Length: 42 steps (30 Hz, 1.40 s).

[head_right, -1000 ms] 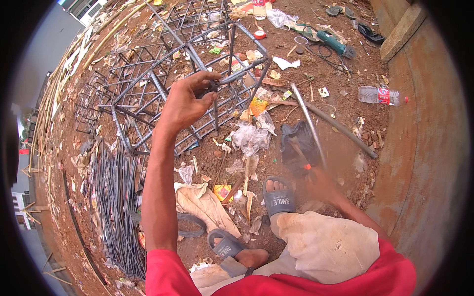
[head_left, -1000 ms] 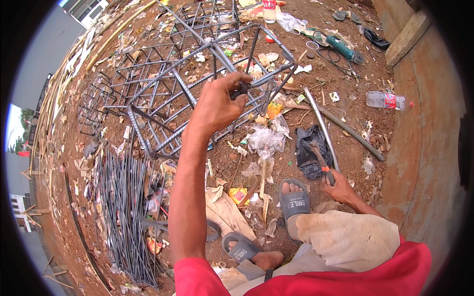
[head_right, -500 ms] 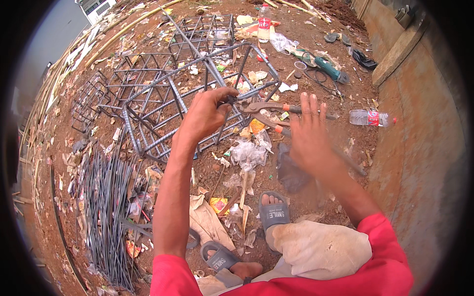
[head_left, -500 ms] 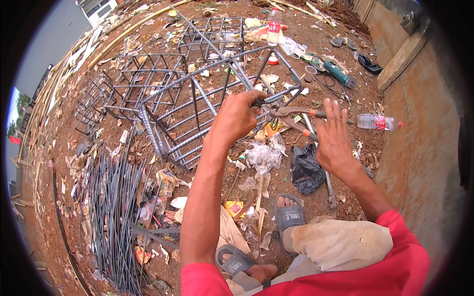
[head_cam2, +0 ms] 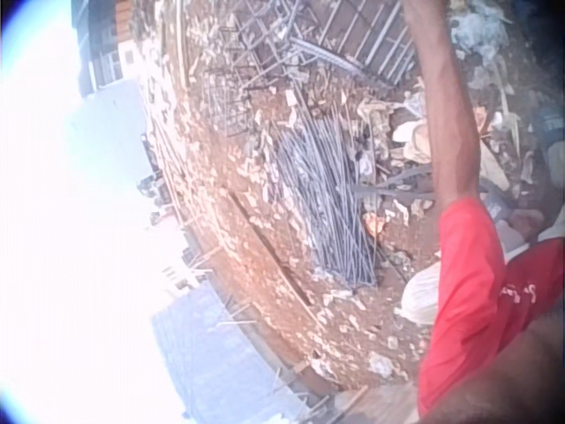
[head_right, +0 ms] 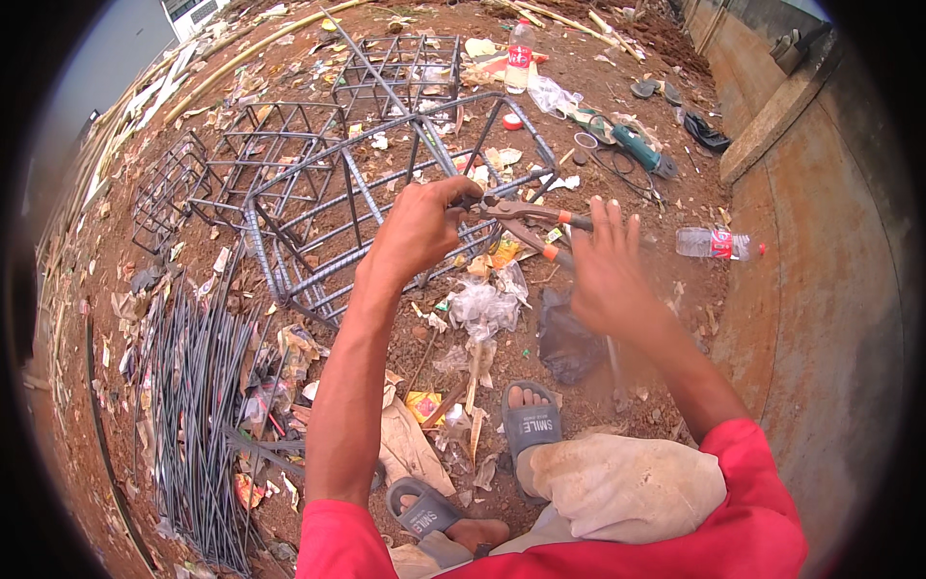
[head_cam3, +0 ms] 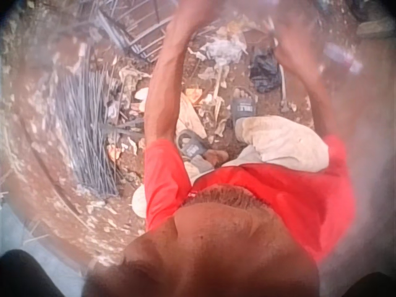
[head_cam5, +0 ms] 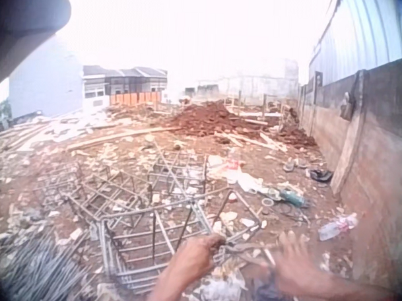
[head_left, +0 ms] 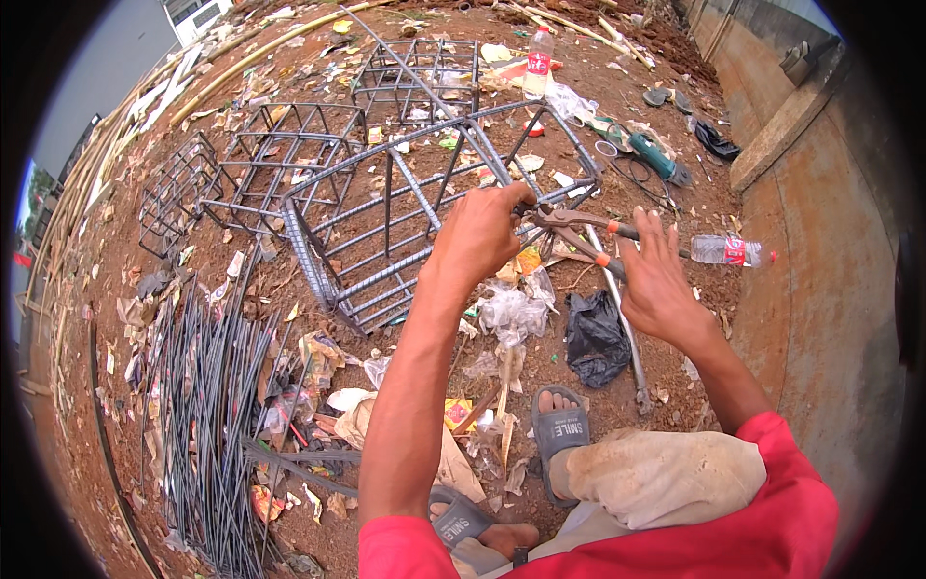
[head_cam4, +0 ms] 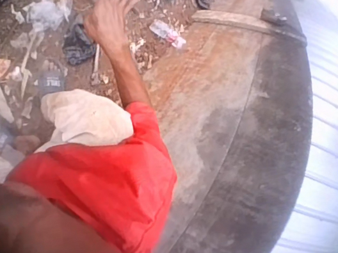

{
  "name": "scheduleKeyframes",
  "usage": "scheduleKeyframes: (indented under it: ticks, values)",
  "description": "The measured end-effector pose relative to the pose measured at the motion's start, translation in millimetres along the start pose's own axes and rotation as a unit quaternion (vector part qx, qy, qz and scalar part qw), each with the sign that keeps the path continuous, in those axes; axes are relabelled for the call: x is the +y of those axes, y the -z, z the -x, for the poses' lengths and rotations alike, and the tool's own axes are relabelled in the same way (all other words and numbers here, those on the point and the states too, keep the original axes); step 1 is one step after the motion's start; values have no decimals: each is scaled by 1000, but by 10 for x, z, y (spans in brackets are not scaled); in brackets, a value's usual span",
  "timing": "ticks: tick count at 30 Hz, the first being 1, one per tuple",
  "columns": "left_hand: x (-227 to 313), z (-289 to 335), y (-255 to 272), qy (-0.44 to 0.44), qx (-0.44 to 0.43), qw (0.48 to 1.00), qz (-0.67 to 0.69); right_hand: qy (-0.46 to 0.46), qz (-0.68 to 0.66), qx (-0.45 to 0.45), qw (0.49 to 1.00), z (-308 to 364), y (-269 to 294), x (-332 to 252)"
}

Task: The person assembles metal rebar cages by hand and using pliers, securing individual rods together with thin wire and cutting the wire to length.

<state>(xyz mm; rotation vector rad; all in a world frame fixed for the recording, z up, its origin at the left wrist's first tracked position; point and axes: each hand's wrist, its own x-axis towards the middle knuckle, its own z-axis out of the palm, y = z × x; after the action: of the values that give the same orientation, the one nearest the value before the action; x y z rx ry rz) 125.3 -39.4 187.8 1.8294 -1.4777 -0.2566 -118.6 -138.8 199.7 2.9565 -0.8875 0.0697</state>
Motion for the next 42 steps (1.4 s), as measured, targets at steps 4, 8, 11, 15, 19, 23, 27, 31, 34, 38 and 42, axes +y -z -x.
scheduleKeyframes:
  ticks: [4, 8, 11, 15, 19, 23, 27, 31, 34, 38, 42]
  values:
    - [24, 1, 0, 3, 0, 1000, 1, 26, 153, 28, 988, -39, 113, -35]
    - [34, 9, 24, 17, -7, 1000, -6, 8, 143, -60, 988, -97, 307, -108]
    - [66, 5, 48, 33, -18, 999, 7, 19, 116, 0, 993, -24, 215, -65]
    - [53, 7, 4, 12, -19, 1000, 5, -4, -85, -28, 996, 46, 146, -46]
    - [60, 44, 23, 10, -18, 999, 25, -50, -463, -186, 865, 73, -85, -140]
    - [174, 67, -54, -9, -30, 997, 64, -72, -876, -418, 229, 265, -561, 83]
    - [191, 142, -62, -32, 0, 998, 45, -25, -884, -416, 214, 288, -763, 26]
    - [207, 98, -72, -8, -27, 1000, 13, -84, -842, -344, 407, 311, -451, 60]
    - [185, 106, -66, 10, -38, 999, -15, -82, -656, -273, 698, 272, -256, 14]
    - [103, 136, -21, 15, -29, 999, -11, -61, -283, -55, 956, 385, -92, -209]
    - [153, 103, -73, 5, -45, 999, -15, -40, -71, 122, 989, 449, -288, -106]
